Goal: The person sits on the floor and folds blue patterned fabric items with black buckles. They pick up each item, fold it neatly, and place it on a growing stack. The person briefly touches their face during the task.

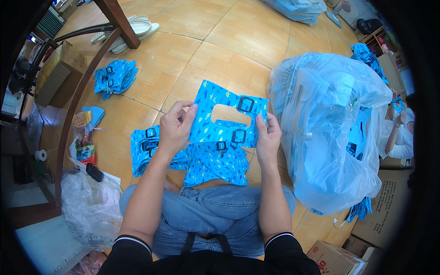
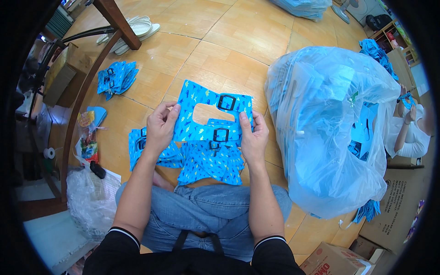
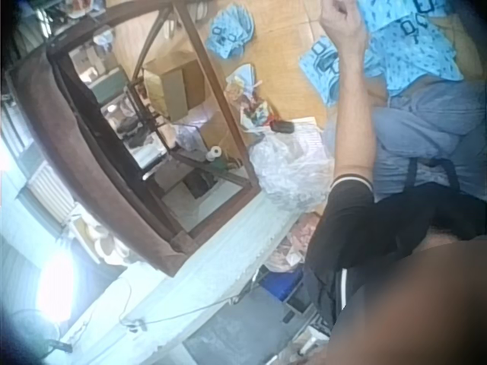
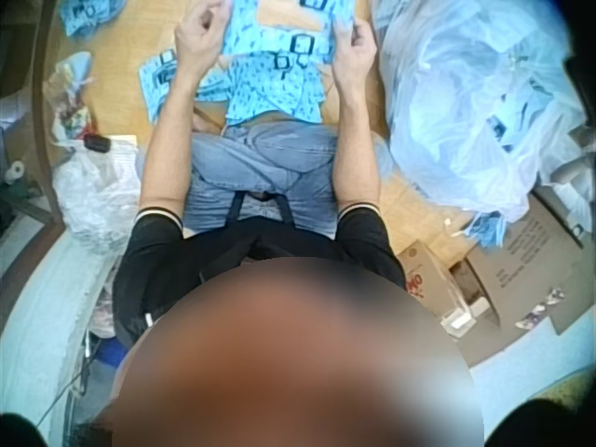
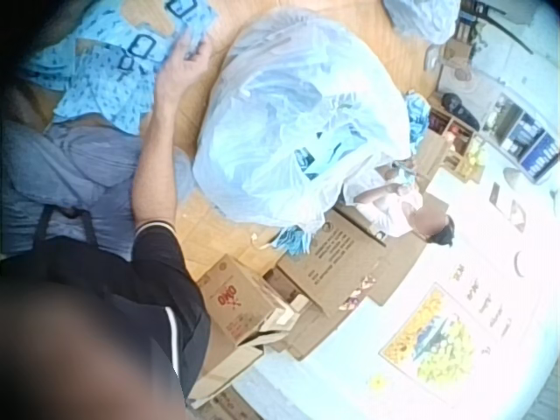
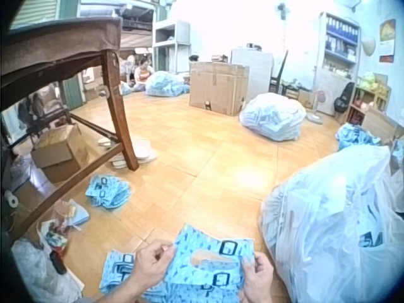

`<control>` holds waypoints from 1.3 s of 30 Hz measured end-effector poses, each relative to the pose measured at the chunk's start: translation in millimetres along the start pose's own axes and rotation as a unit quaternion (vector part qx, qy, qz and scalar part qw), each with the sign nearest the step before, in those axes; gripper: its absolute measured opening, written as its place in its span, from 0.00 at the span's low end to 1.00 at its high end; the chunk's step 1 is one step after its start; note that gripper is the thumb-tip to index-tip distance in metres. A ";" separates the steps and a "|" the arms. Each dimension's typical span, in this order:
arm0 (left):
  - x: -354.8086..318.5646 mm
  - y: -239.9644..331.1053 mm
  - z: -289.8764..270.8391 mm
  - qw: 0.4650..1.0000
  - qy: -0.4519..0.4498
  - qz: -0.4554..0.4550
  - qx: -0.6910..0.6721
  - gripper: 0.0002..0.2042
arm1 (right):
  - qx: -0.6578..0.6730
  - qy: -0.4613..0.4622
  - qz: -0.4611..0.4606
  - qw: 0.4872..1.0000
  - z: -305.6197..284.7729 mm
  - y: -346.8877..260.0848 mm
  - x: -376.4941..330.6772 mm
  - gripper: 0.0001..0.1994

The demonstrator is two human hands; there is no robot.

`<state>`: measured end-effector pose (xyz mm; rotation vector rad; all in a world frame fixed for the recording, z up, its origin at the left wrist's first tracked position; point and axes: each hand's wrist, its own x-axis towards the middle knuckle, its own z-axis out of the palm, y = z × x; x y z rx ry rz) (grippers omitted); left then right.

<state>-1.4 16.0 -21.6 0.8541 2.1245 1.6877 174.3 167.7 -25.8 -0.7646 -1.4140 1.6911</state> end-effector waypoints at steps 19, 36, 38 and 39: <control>-4.5 31.4 -0.5 0.942 -0.072 0.233 0.232 0.19 | -0.202 -0.099 -0.091 0.970 17.4 -2.5 -22.7 0.11; -13.5 31.5 12.0 0.920 -0.161 0.283 0.217 0.16 | -0.066 -0.119 -0.018 0.990 9.5 -0.9 -13.2 0.12; -13.5 31.4 12.5 0.922 -0.159 0.280 0.215 0.16 | -0.035 -0.106 0.012 0.994 8.9 0.7 -12.4 0.11; -13.5 31.7 12.5 0.924 -0.158 0.279 0.208 0.15 | -0.031 -0.093 0.007 0.995 8.9 2.2 -11.5 0.11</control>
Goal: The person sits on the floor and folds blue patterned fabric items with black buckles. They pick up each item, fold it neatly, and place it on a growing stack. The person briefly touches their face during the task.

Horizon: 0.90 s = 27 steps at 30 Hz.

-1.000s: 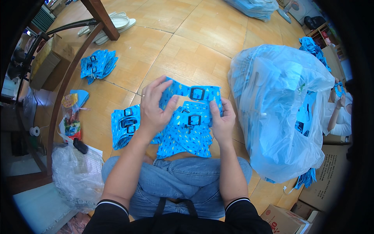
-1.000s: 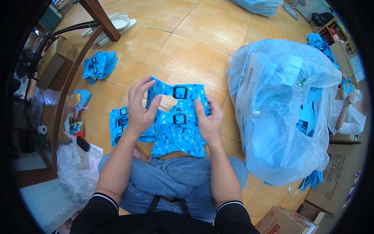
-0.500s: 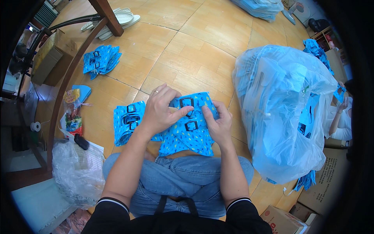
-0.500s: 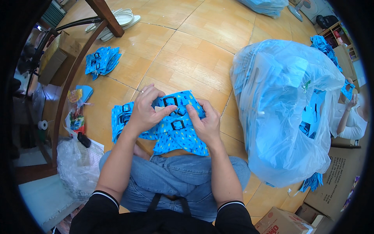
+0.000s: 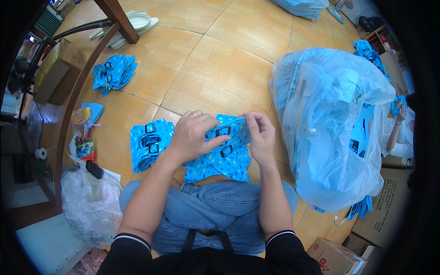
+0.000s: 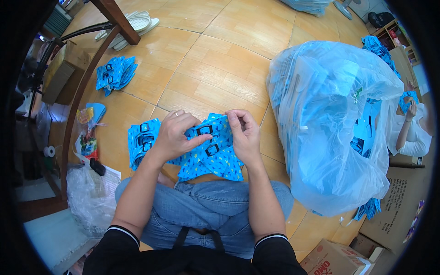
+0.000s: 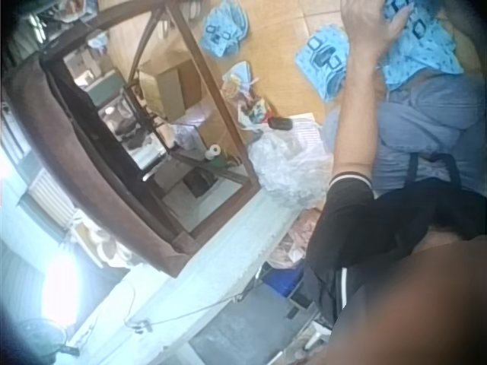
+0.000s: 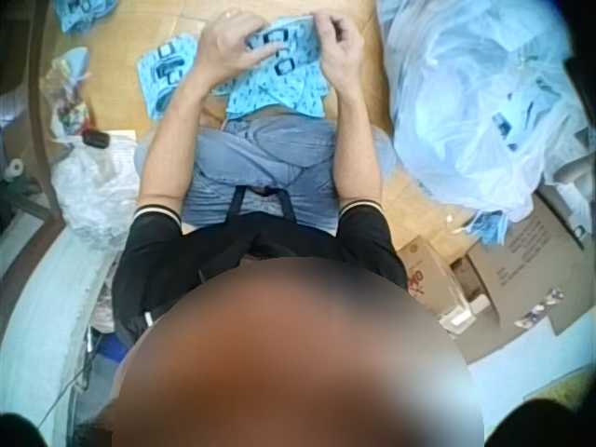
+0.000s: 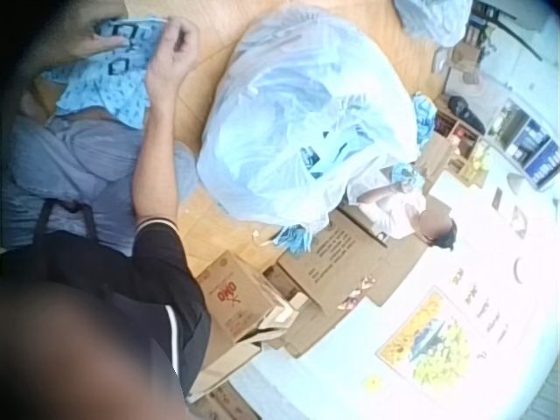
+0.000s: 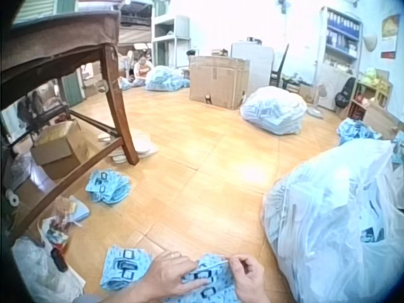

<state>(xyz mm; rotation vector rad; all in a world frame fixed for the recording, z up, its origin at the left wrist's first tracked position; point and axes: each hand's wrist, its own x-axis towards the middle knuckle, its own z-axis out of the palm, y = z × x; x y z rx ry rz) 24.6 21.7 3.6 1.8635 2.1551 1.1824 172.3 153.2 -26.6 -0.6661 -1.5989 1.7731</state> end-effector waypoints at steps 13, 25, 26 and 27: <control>2.2 0.5 -12.1 0.994 0.011 -0.074 -0.075 0.14 | -0.163 0.104 -0.003 0.981 -13.5 8.9 9.7 0.14; 2.3 -2.9 -17.2 0.991 0.037 -0.110 -0.074 0.14 | 0.019 -0.064 0.095 0.993 -22.2 -2.1 6.4 0.11; 1.9 -3.5 -16.8 0.990 0.037 -0.110 -0.079 0.14 | 0.054 -0.051 0.098 0.992 -23.4 -1.1 7.6 0.11; 1.4 -4.1 -16.2 0.990 0.042 -0.109 -0.084 0.14 | 0.097 -0.043 0.100 0.989 -24.7 0.0 9.1 0.11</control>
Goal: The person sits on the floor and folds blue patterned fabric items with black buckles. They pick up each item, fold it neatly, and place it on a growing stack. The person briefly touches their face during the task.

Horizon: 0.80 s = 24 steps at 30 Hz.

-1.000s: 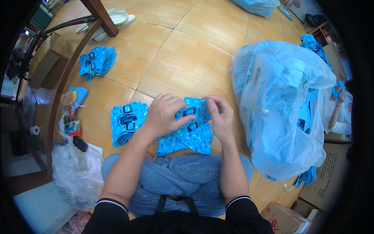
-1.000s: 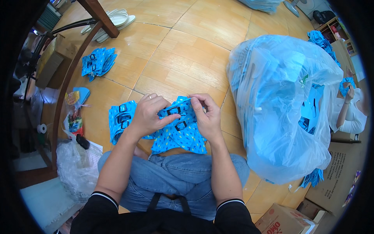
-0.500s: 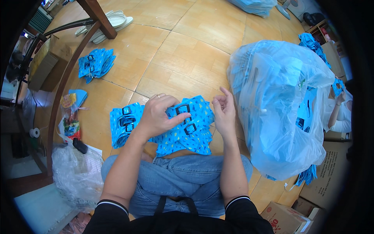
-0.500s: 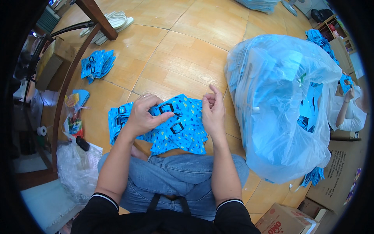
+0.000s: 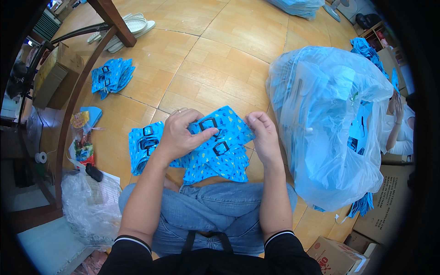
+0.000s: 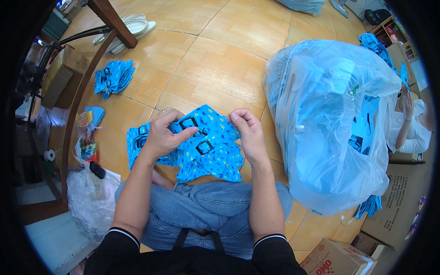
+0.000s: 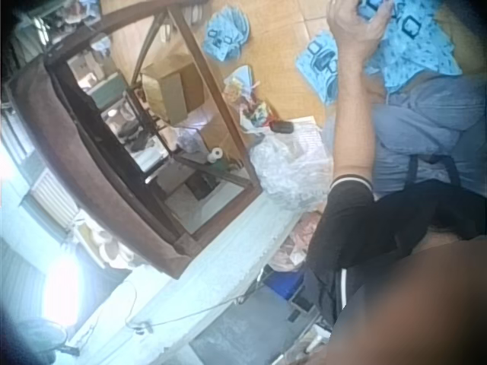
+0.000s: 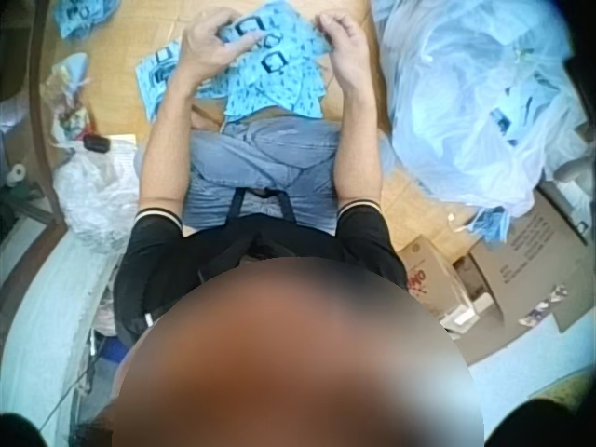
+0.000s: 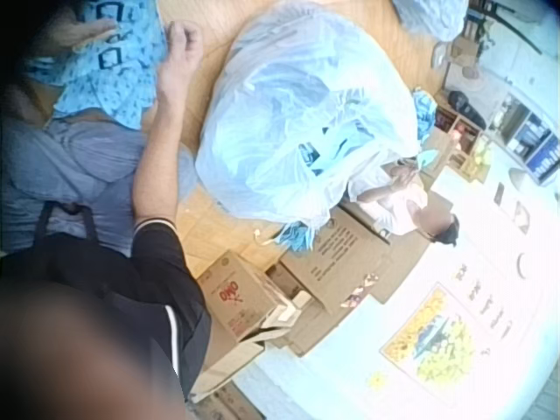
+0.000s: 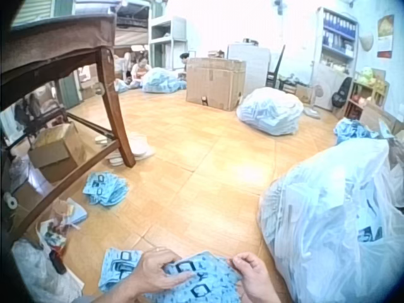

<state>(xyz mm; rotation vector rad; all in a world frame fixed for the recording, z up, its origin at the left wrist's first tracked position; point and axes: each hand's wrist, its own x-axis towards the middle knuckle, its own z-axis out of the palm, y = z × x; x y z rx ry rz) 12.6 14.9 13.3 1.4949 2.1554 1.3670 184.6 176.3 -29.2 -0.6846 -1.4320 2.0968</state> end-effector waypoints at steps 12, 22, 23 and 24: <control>-1.5 -10.6 -0.6 1.000 0.005 -0.009 -0.001 0.13 | -0.119 -0.029 0.014 0.992 3.5 -2.2 -1.0 0.12; 0.1 -7.0 1.2 0.999 0.018 0.027 0.027 0.13 | -0.351 0.210 -0.043 0.912 -9.1 -5.4 6.4 0.14; -0.1 -6.1 2.4 0.998 0.017 0.049 0.045 0.13 | -0.371 0.178 -0.133 0.902 -3.5 -7.3 4.2 0.15; -0.4 -5.1 4.4 0.995 0.009 0.071 0.074 0.13 | -0.384 0.166 -0.192 0.888 3.7 -8.2 1.1 0.16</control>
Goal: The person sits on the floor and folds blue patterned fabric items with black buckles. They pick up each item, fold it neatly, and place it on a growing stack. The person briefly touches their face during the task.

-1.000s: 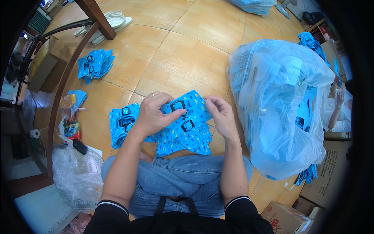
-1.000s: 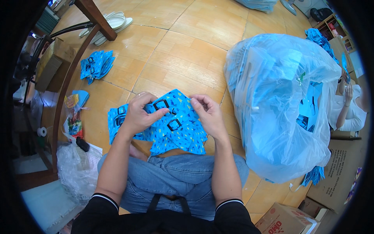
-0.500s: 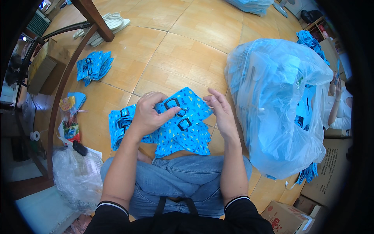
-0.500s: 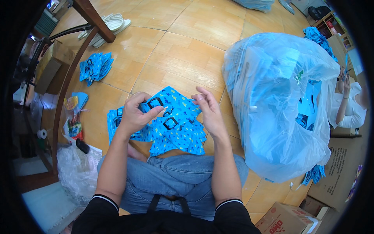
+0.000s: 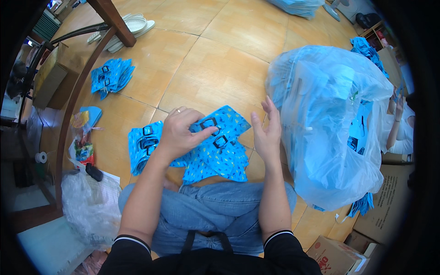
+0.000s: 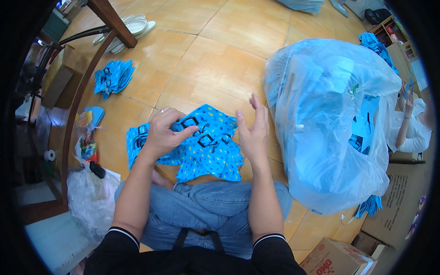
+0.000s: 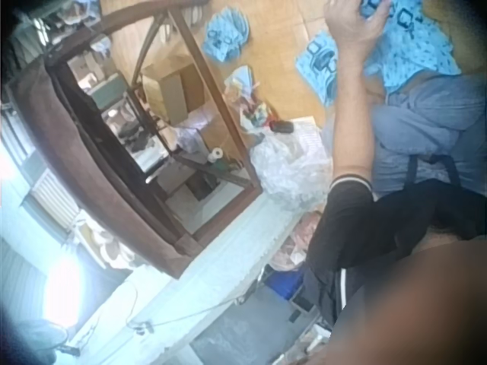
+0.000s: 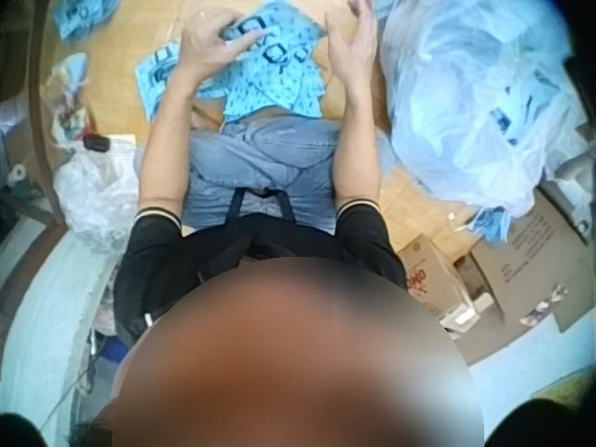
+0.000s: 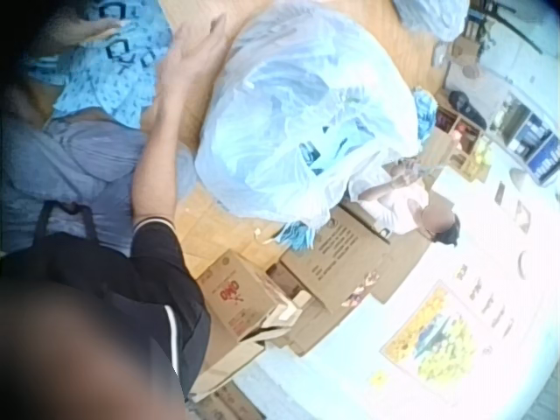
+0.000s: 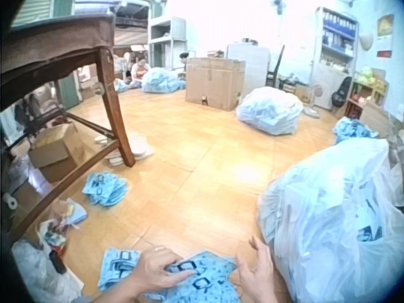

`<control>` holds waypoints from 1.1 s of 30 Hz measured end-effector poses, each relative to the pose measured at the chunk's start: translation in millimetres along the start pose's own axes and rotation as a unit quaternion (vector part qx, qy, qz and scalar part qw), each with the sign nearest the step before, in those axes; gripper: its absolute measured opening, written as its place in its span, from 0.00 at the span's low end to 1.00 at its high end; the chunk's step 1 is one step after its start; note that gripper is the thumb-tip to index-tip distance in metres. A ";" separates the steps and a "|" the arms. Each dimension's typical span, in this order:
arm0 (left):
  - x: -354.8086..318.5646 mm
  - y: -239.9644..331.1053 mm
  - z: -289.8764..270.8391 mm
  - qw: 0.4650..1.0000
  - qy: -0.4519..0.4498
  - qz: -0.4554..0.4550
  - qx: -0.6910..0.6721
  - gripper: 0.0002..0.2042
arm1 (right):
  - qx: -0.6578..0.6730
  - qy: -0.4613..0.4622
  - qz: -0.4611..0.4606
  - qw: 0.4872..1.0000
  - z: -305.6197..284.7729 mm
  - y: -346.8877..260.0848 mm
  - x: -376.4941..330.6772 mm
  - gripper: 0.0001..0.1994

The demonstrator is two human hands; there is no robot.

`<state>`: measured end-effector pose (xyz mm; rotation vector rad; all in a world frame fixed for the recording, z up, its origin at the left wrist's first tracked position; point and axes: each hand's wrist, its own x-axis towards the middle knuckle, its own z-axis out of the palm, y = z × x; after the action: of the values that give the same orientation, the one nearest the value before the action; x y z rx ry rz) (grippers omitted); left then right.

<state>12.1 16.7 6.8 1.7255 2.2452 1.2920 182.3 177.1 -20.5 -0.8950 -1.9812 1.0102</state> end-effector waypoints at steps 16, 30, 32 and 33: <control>-0.1 -3.5 -3.2 0.984 0.047 0.067 0.159 0.08 | 0.012 -0.115 -0.177 0.977 6.2 -16.7 -9.7 0.11; 1.3 -8.5 -2.7 0.978 0.170 0.055 0.106 0.10 | -0.015 -0.050 -0.210 0.976 1.9 -19.7 -6.5 0.14; 1.2 -7.9 -1.8 0.977 0.183 0.052 0.092 0.10 | 0.004 -0.058 -0.204 0.977 2.2 -21.2 -7.0 0.13; 1.1 -7.6 -2.1 0.977 0.185 0.050 0.088 0.10 | 0.012 -0.072 -0.192 0.979 1.7 -22.4 -7.6 0.12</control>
<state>4.7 16.1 4.0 1.7998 2.5697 1.5988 179.0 160.1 -4.2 -0.4090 -2.1480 0.8911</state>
